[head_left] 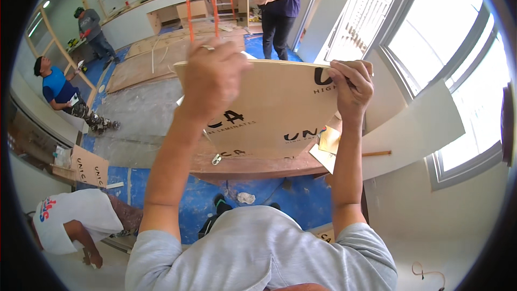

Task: The person holds a laminate board and repeatedly runs a sanding block along its edge to smooth it.

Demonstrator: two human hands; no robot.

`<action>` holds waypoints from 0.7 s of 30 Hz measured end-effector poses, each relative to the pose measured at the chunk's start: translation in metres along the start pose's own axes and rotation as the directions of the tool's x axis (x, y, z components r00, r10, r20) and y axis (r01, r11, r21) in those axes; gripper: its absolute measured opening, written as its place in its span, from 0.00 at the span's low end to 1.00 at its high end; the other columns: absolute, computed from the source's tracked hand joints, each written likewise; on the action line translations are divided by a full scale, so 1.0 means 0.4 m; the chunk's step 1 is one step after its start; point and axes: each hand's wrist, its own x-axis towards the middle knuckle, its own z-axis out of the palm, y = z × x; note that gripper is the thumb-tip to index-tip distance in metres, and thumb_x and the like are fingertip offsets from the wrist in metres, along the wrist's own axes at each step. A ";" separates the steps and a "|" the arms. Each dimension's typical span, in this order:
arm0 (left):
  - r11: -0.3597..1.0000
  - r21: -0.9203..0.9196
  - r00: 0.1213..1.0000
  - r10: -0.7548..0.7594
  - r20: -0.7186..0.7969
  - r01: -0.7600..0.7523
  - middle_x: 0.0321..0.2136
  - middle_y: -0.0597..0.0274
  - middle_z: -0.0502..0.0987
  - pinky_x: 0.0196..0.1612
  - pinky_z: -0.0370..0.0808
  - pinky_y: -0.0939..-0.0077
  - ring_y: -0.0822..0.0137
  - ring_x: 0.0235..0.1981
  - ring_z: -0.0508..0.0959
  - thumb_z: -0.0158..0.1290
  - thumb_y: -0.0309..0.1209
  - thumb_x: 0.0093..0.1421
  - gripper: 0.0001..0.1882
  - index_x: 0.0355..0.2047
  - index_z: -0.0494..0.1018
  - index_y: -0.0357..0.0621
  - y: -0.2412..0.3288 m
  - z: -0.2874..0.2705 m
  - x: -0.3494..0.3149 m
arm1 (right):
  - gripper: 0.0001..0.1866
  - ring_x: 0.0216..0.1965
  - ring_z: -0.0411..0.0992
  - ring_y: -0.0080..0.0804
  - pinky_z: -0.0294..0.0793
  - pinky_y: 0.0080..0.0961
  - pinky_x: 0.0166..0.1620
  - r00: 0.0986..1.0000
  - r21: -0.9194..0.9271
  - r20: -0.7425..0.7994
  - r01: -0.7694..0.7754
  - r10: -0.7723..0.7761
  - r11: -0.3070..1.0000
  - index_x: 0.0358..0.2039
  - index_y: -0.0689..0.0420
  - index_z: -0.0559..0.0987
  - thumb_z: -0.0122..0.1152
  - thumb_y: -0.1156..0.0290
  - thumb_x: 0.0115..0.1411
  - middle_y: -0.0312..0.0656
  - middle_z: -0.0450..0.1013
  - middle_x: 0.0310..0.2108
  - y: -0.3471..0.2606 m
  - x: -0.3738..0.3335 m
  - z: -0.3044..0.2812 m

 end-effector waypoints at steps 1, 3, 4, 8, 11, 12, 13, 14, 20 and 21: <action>1.000 -0.014 1.000 0.014 0.025 -0.014 0.33 0.62 0.79 0.47 0.70 0.59 0.56 0.41 0.78 0.61 0.24 0.52 0.05 0.30 0.82 0.47 0.032 0.034 0.023 | 0.09 0.40 0.72 0.32 0.72 0.28 0.47 1.000 -0.003 -0.005 0.001 -0.001 1.000 0.35 0.55 0.89 0.74 0.78 0.52 0.34 0.83 0.33 0.000 0.000 0.000; 0.994 0.038 0.995 0.103 0.012 -0.104 0.30 0.62 0.77 0.48 0.71 0.56 0.55 0.46 0.78 0.59 0.27 0.50 0.04 0.28 0.80 0.47 0.105 0.114 0.075 | 0.09 0.40 0.72 0.31 0.72 0.28 0.47 0.999 -0.003 -0.001 -0.036 0.036 0.999 0.35 0.56 0.89 0.74 0.80 0.52 0.34 0.83 0.33 -0.005 0.004 0.003; 0.992 -0.043 0.993 0.116 0.013 -0.115 0.30 0.60 0.77 0.48 0.72 0.56 0.54 0.45 0.78 0.58 0.28 0.50 0.03 0.27 0.79 0.46 0.146 0.156 0.104 | 0.10 0.41 0.72 0.31 0.72 0.27 0.48 0.998 0.018 0.008 -0.056 0.056 0.998 0.35 0.56 0.89 0.73 0.80 0.52 0.34 0.83 0.33 -0.012 -0.001 0.019; 0.991 -0.118 0.994 0.077 0.078 -0.068 0.32 0.60 0.76 0.44 0.74 0.62 0.57 0.41 0.78 0.58 0.25 0.52 0.02 0.27 0.79 0.45 0.193 0.188 0.156 | 0.10 0.41 0.70 0.30 0.70 0.26 0.46 0.999 0.014 -0.012 -0.036 0.036 0.999 0.36 0.62 0.88 0.69 0.86 0.54 0.37 0.80 0.34 0.014 -0.012 -0.001; 0.981 -0.162 0.994 0.108 0.023 -0.103 0.30 0.61 0.75 0.40 0.75 0.62 0.57 0.37 0.78 0.60 0.24 0.51 0.05 0.30 0.81 0.47 0.111 0.151 0.108 | 0.10 0.39 0.71 0.30 0.71 0.26 0.46 0.998 0.022 -0.005 -0.067 0.067 0.998 0.36 0.59 0.88 0.75 0.82 0.52 0.36 0.82 0.33 0.019 -0.017 0.002; 0.987 -0.141 0.996 0.079 0.040 -0.072 0.29 0.61 0.74 0.39 0.74 0.63 0.57 0.36 0.77 0.61 0.24 0.51 0.05 0.30 0.81 0.47 0.083 0.116 0.086 | 0.10 0.39 0.71 0.30 0.70 0.26 0.45 0.998 0.019 -0.004 -0.057 0.057 0.998 0.36 0.59 0.88 0.75 0.81 0.52 0.36 0.82 0.33 0.018 -0.020 0.002; 0.990 -0.134 0.998 0.050 0.047 -0.043 0.28 0.61 0.73 0.39 0.74 0.63 0.58 0.35 0.77 0.61 0.24 0.51 0.05 0.30 0.81 0.46 0.054 0.082 0.064 | 0.10 0.39 0.71 0.30 0.70 0.25 0.45 0.999 -0.002 0.002 -0.043 0.043 0.999 0.36 0.58 0.88 0.75 0.81 0.52 0.36 0.82 0.33 0.019 -0.020 -0.003; 0.991 -0.129 0.998 0.023 0.053 -0.016 0.27 0.62 0.73 0.38 0.74 0.63 0.58 0.34 0.76 0.62 0.23 0.51 0.06 0.30 0.82 0.46 0.026 0.051 0.041 | 0.10 0.38 0.71 0.30 0.70 0.25 0.45 0.999 -0.003 0.006 -0.049 0.049 0.999 0.36 0.58 0.88 0.75 0.81 0.52 0.36 0.82 0.33 0.021 -0.021 -0.007; 0.990 -0.072 0.990 -0.124 -0.059 0.120 0.27 0.63 0.78 0.37 0.76 0.67 0.61 0.32 0.79 0.64 0.22 0.54 0.07 0.33 0.84 0.48 -0.144 -0.084 -0.092 | 0.08 0.38 0.70 0.29 0.70 0.25 0.46 0.999 -0.008 -0.009 -0.050 0.050 0.999 0.35 0.60 0.88 0.73 0.81 0.53 0.36 0.82 0.32 0.027 -0.026 -0.013; 0.981 -0.138 0.984 -0.153 -0.095 0.139 0.29 0.63 0.80 0.37 0.76 0.69 0.63 0.32 0.79 0.64 0.22 0.55 0.07 0.34 0.84 0.47 -0.169 -0.097 -0.112 | 0.08 0.40 0.71 0.29 0.70 0.26 0.46 0.999 -0.020 0.014 -0.031 0.032 0.999 0.36 0.60 0.88 0.73 0.81 0.55 0.37 0.83 0.35 0.030 -0.025 -0.009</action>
